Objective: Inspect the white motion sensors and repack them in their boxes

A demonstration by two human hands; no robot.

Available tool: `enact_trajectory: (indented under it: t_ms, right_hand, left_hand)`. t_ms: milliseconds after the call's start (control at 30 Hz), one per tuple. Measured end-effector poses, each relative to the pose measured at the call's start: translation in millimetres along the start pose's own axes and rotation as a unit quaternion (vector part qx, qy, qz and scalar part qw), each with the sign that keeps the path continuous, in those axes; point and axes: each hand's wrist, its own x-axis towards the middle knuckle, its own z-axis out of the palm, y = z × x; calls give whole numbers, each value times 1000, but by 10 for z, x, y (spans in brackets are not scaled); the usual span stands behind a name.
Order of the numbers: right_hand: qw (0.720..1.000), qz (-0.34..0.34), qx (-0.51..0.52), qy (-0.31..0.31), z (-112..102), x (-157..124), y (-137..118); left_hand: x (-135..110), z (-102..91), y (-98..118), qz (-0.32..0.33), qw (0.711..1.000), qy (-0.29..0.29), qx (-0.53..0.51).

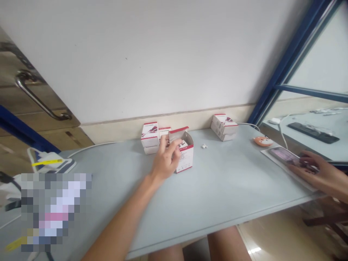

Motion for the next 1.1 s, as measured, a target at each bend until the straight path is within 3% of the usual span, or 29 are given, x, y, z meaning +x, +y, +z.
enact_trajectory:
  t_ms: [100, 300, 400, 467, 533, 567, 667, 733, 800, 933, 1100]
  right_hand:
    - [989, 91, 66, -100, -1, 116, -75]
    - [986, 113, 49, -115, 68, 195, 147]
    - [990, 82, 29, -110, 46, 163, 82]
    - [996, 17, -45, -81, 55, 86, -181]
    - [995, -69, -67, 14, 139, -6, -632]
    - [994, -106, -27, 2, 216, -41, -909]
    - [968, -201, 72, -134, 564, -52, -1797]
    - [963, -200, 37, -177, 831, 14, -2291]
    - [962, -174, -13, -208, 1062, 89, -2615]
    - [957, -186, 7, -223, 1328, 134, -2779]
    - [951, -230, 53, -199, 1400, 77, -2719]
  left_hand:
    - [-1, 4, -8, 3, 1000, 1, -3]
    - [18, -8, 13, 17, 1000, 10, -7]
    - [21, -8, 21, 12, 1000, 12, -4]
    - [18, 5, 13, 12, 1000, 18, -8]
    - [14, 25, -4, 21, 999, 36, -22]
    - [12, 34, -15, 25, 998, 49, -32]
    - [9, 51, -42, 21, 996, 71, -54]
    - [3, 53, -51, 21, 996, 71, -49]
    - [-10, 58, -55, 23, 996, 74, -40]
    - [-62, 102, -57, 10, 994, 69, -82]
    - [-81, 126, -23, 1, 995, 22, -99]
